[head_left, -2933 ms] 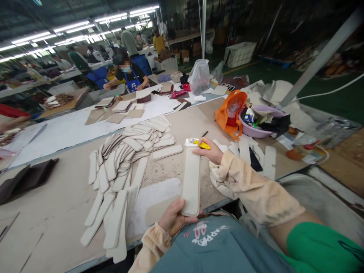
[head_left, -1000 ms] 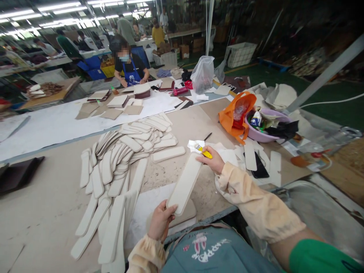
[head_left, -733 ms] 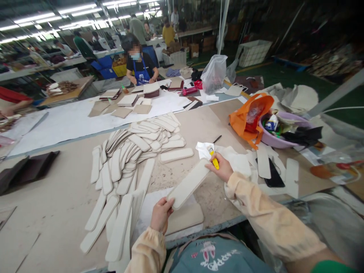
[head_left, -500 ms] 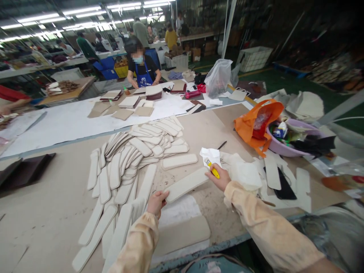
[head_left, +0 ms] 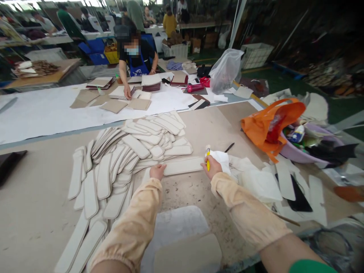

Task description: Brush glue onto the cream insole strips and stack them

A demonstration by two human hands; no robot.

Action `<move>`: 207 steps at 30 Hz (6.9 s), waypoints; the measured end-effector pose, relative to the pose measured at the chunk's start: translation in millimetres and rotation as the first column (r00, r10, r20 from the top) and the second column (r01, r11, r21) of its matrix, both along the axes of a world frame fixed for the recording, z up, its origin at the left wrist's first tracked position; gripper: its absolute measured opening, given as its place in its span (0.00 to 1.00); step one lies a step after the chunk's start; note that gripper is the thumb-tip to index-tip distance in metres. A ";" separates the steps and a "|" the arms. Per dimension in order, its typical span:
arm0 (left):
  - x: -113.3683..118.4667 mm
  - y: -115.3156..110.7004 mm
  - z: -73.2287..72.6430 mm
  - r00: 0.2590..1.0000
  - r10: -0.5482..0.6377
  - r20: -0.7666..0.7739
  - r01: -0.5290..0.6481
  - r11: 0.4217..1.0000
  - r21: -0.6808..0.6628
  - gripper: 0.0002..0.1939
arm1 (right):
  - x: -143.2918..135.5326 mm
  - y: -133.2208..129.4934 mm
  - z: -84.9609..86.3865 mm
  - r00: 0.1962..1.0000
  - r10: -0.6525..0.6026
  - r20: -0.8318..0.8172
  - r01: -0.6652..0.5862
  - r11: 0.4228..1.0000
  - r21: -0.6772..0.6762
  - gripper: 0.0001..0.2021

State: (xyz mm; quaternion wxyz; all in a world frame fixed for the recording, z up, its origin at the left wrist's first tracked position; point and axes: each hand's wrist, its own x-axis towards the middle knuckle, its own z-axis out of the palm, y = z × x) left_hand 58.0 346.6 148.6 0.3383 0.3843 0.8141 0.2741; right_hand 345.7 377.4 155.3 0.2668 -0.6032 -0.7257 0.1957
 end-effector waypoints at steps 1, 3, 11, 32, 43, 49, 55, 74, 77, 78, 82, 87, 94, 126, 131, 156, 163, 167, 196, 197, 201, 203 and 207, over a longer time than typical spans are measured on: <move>-1.4 6.7 -2.2 0.999 -0.019 -0.047 0.019 1.000 -0.006 0.13 | -2.6 4.3 -3.4 1.000 -0.009 0.013 0.009 1.000 -0.014 0.07; -2.6 17.5 -5.5 0.990 -0.051 -0.134 0.048 0.999 -0.020 0.13 | -6.8 12.0 -8.5 0.999 -0.023 0.048 0.025 0.999 -0.042 0.07; 5.9 8.4 -4.4 0.916 -0.115 -0.384 0.131 0.991 0.016 0.22 | -12.4 8.4 1.4 0.979 -0.101 0.175 0.106 0.994 -0.019 0.12; 67.3 -421.1 10.8 0.933 -0.084 -0.350 0.082 0.996 -0.022 0.32 | 88.7 -242.8 51.1 0.827 0.251 -0.504 -0.479 0.783 -0.397 0.13; 46.6 -365.3 12.9 0.876 -0.408 -0.255 0.406 0.912 -0.065 0.48 | 61.4 -286.8 46.9 0.688 -0.042 -0.724 -0.556 0.611 -0.563 0.14; 27.1 -354.3 -0.5 0.854 -0.499 -0.149 0.495 0.866 -0.065 0.47 | 13.4 -306.3 46.1 0.754 -0.055 -0.654 -0.490 0.617 -0.616 0.13; 15.1 -352.0 -8.9 0.825 -0.548 -0.140 0.553 0.833 -0.006 0.44 | -34.5 -314.1 46.8 0.788 0.174 -0.591 -0.555 0.617 -0.558 0.10; 16.6 -354.6 -12.4 0.817 -0.536 -0.211 0.551 0.835 0.012 0.38 | -63.8 -321.4 20.9 0.861 0.177 -0.477 -0.442 0.724 -0.529 0.09; 16.1 -354.3 -13.4 0.812 -0.543 -0.214 0.558 0.829 0.017 0.36 | -45.2 -316.1 24.6 0.892 0.142 -0.429 -0.374 0.765 -0.524 0.09; 16.0 -354.1 -13.6 0.813 -0.543 -0.210 0.558 0.829 0.018 0.36 | -37.5 -313.8 26.5 0.902 0.128 -0.412 -0.350 0.774 -0.528 0.09; 15.7 -353.2 -14.5 0.813 -0.541 -0.214 0.559 0.829 0.027 0.35 | -3.9 -304.5 32.3 0.935 0.097 -0.340 -0.275 0.806 -0.525 0.11; 15.8 -352.1 -15.0 0.812 -0.541 -0.221 0.559 0.829 0.025 0.34 | 33.5 -297.4 33.3 0.958 0.087 -0.273 -0.210 0.860 -0.466 0.12; 15.8 -352.3 -14.7 0.809 -0.541 -0.228 0.562 0.826 0.034 0.36 | 45.5 -300.7 58.1 0.973 0.125 -0.192 -0.188 0.915 -0.358 0.11; 8.0 -352.8 -34.4 0.705 -0.598 -0.381 0.663 0.747 0.053 0.34 | 50.4 -300.2 38.6 0.962 0.159 -0.222 -0.242 0.870 -0.429 0.11; 7.4 -352.7 -34.8 0.702 -0.600 -0.384 0.663 0.748 0.041 0.34 | 59.2 -299.8 60.0 0.966 0.259 0.011 -0.245 0.924 -0.293 0.10; 11.5 -352.9 -28.5 0.752 -0.570 -0.332 0.621 0.781 0.065 0.36 | -18.4 -315.9 68.5 0.861 0.478 0.174 -0.441 0.872 -0.214 0.10; 12.0 -352.7 -26.8 0.758 -0.560 -0.334 0.616 0.784 0.082 0.35 | -20.0 -323.1 59.2 0.720 0.529 0.450 -0.369 0.840 -0.398 0.08; 11.2 -352.1 -29.1 0.741 -0.580 -0.338 0.639 0.763 0.093 0.35 | -53.3 -332.2 53.3 0.773 0.633 0.045 -0.588 0.741 -0.324 0.09; 10.8 -350.7 -28.1 0.726 -0.595 -0.345 0.652 0.755 0.069 0.36 | -36.4 -331.3 53.9 0.751 0.624 0.216 -0.555 0.774 -0.306 0.09; 10.8 -350.8 -28.1 0.729 -0.594 -0.340 0.649 0.757 0.069 0.36 | -37.5 -330.9 55.7 0.758 0.630 0.169 -0.578 0.769 -0.273 0.09; 10.3 -351.7 -27.6 0.733 -0.595 -0.331 0.646 0.761 0.063 0.36 | -18.4 -321.0 64.5 0.852 0.486 0.195 -0.447 0.869 -0.210 0.10; 9.9 -352.3 -27.7 0.734 -0.593 -0.330 0.645 0.762 0.064 0.37 | -6.9 -313.6 66.7 0.862 0.392 0.321 -0.325 0.914 -0.245 0.10; 9.0 -352.7 -30.1 0.739 -0.588 -0.329 0.643 0.762 0.082 0.37 | -9.2 -307.8 63.9 0.760 0.398 0.514 -0.226 0.903 -0.365 0.10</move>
